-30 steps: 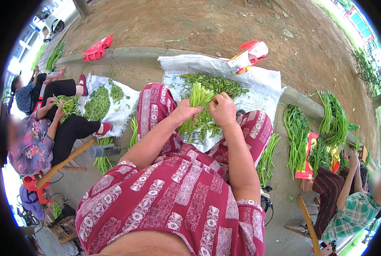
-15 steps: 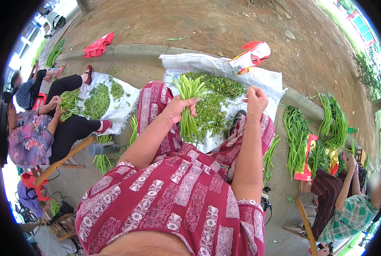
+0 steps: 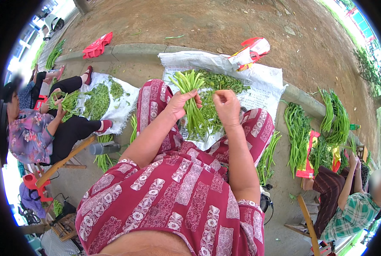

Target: The person processes a bunch of green vegetable stems by hand, snapping off the ends and stripping away leaves while seated outdoors.

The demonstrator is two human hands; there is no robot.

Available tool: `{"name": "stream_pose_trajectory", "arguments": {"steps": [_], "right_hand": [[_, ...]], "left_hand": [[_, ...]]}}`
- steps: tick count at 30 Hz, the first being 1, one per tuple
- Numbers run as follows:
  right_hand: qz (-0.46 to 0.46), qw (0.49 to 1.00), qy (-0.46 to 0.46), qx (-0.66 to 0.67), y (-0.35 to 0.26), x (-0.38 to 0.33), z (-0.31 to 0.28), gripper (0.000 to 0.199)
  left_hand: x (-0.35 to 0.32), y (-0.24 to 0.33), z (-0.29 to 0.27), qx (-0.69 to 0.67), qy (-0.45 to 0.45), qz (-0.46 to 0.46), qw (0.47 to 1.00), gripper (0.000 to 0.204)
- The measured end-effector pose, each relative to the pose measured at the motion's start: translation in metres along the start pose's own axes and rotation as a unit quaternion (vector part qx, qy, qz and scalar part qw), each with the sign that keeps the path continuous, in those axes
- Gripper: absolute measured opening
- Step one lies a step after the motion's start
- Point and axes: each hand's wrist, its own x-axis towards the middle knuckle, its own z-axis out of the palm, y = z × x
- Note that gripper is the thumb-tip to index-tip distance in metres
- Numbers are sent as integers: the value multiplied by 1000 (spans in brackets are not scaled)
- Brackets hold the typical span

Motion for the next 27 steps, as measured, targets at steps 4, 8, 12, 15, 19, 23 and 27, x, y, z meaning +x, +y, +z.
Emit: {"name": "stream_pose_trajectory", "arguments": {"steps": [4, 8, 12, 15, 19, 23, 27], "right_hand": [[-2, 996, -54, 76, -22, -24, 24, 15], [-2, 992, -113, -56, -35, -38, 43, 46], [6, 984, -136, -118, -32, -46, 57, 67], [-16, 985, -119, -122, -22, -43, 61, 65], [50, 983, -160, -71, -7, -30, 58, 54], [84, 987, -128, 49, 19, -24, 56, 37], [191, 956, -132, 177, 13, -21, 59, 31]], "left_hand": [[3, -6, 4, 2, 55, 30, 998, 16], [9, -15, 1, 0, 89, 61, 994, 18], [10, -23, 15, 31, 155, 79, 984, 23], [9, -23, 18, 39, 158, 42, 986, 30], [12, -27, 21, 53, 69, 23, 996, 43], [6, -26, 34, 47, 14, -23, 999, 41], [1, -24, 35, 149, -10, 31, 988, 43]]}}
